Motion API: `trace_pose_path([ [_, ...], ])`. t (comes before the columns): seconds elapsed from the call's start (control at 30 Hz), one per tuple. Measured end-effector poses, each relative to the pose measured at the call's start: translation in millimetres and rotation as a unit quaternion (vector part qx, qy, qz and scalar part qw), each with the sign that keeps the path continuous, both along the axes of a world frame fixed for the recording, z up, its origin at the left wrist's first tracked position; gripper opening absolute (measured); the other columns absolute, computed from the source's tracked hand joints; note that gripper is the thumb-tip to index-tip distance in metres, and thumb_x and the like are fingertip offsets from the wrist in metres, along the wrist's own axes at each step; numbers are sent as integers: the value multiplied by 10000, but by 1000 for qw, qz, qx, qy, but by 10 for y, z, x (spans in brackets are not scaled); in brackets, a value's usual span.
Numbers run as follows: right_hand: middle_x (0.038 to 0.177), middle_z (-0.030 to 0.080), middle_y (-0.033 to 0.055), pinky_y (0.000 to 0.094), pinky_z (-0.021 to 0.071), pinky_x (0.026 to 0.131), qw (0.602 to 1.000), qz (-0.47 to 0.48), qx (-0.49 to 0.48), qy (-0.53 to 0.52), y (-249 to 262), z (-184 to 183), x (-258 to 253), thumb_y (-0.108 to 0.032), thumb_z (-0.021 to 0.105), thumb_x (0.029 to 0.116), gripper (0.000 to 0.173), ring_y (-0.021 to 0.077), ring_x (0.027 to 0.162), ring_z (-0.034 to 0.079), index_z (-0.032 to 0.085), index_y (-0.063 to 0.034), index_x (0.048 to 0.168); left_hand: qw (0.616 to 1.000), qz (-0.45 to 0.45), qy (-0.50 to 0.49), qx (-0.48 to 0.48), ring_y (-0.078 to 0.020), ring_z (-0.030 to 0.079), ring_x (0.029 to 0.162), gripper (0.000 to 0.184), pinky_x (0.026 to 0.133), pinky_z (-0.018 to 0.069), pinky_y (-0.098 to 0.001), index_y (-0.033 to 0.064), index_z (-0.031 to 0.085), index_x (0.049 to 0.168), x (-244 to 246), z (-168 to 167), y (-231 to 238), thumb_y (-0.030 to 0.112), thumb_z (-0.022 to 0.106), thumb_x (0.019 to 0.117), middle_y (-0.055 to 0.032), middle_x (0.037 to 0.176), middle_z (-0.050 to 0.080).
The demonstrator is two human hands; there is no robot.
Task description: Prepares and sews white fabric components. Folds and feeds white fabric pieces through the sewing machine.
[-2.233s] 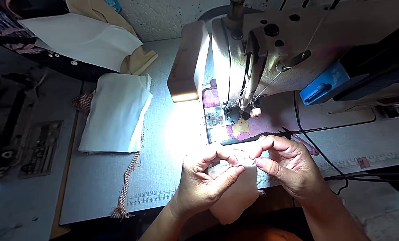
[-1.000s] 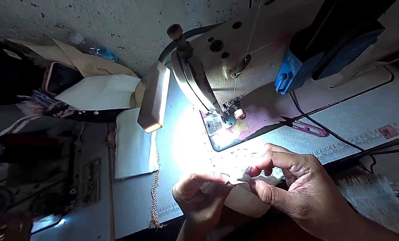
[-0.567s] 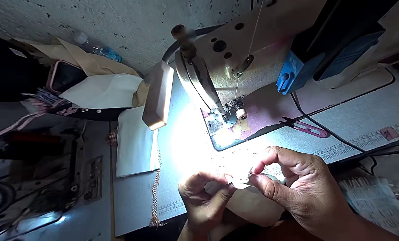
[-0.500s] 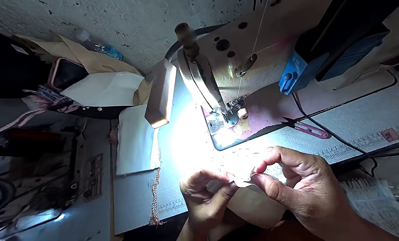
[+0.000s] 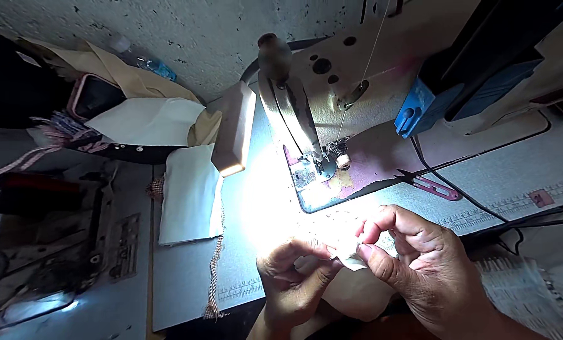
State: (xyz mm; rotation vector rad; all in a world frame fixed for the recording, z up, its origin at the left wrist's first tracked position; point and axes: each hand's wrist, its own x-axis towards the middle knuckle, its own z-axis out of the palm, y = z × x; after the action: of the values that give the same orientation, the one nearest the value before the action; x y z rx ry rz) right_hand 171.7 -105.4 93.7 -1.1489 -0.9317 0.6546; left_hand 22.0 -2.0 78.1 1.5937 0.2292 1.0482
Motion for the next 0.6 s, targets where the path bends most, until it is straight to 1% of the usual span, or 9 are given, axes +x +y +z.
trace_pose_path([
  [0.07, 946, 692, -4, 186, 553, 832, 1000, 3, 10, 7, 10, -2, 19, -114, 713, 898, 139, 57, 928, 657, 631, -53, 992, 1000, 0, 1, -1, 42, 691, 921, 158, 833, 572, -148, 202, 731, 1083, -5, -7, -4, 128, 725, 944, 136, 999, 747],
  [0.13, 959, 698, 3, 210, 565, 859, 999, 9, 28, 15, 16, -11, 50, -87, 733, 881, 248, 73, 919, 667, 627, -34, 1099, 1000, -4, 1, -6, 38, 693, 921, 159, 835, 576, -151, 193, 730, 1083, -7, -13, -13, 120, 730, 941, 129, 1002, 749],
  [0.2, 969, 708, -15, 204, 571, 869, 999, 8, 52, 11, 15, -22, 66, -54, 741, 872, 308, 52, 916, 678, 635, -53, 1162, 1000, -8, -1, -9, 31, 695, 923, 156, 838, 577, -156, 178, 730, 1078, 2, -13, -16, 107, 730, 939, 120, 998, 750],
  [0.23, 987, 719, -25, 197, 574, 876, 998, 5, 66, 2, 12, -38, 69, -43, 739, 877, 289, 38, 930, 683, 644, -73, 1148, 1000, -9, -1, -9, 28, 696, 928, 153, 843, 577, -158, 173, 730, 1077, 11, -12, -18, 102, 727, 941, 118, 999, 749],
  [0.3, 957, 709, -33, 190, 572, 859, 996, -11, 90, -5, 12, -96, 50, -22, 738, 883, 192, 31, 928, 671, 681, -97, 1050, 1000, -2, 7, -13, 29, 698, 923, 144, 839, 581, -154, 171, 723, 1066, 31, -6, -30, 99, 723, 942, 118, 997, 749],
  [0.4, 938, 693, -9, 182, 578, 836, 996, -30, 87, -7, 8, -156, 18, -52, 748, 897, 72, 46, 937, 665, 756, -91, 958, 999, 22, 23, -24, 25, 696, 896, 103, 806, 587, -153, 154, 716, 1018, 66, 6, -37, 98, 731, 933, 107, 965, 740],
  [0.47, 969, 706, 11, 193, 588, 853, 996, -23, 83, -5, 8, -166, 21, -53, 718, 919, 73, 57, 955, 675, 767, -66, 972, 999, 25, 25, -28, 24, 697, 896, 108, 807, 588, -155, 151, 710, 1009, 77, 10, -35, 88, 734, 925, 105, 963, 741],
  [0.53, 1009, 730, 22, 189, 575, 848, 997, 2, 75, 0, -1, -171, 59, -70, 634, 955, 138, 51, 969, 675, 762, -43, 1001, 999, 23, 26, -26, 25, 698, 896, 116, 811, 589, -154, 154, 707, 1005, 71, 8, -26, 79, 737, 921, 109, 963, 742],
  [0.6, 1031, 729, 18, 173, 547, 814, 997, 34, 75, 12, -8, -165, 99, -157, 642, 969, 179, 31, 961, 654, 758, -33, 1029, 999, 16, 21, -28, 20, 700, 902, 126, 814, 592, -157, 153, 709, 1011, 58, 11, -13, 68, 733, 920, 105, 968, 743],
])
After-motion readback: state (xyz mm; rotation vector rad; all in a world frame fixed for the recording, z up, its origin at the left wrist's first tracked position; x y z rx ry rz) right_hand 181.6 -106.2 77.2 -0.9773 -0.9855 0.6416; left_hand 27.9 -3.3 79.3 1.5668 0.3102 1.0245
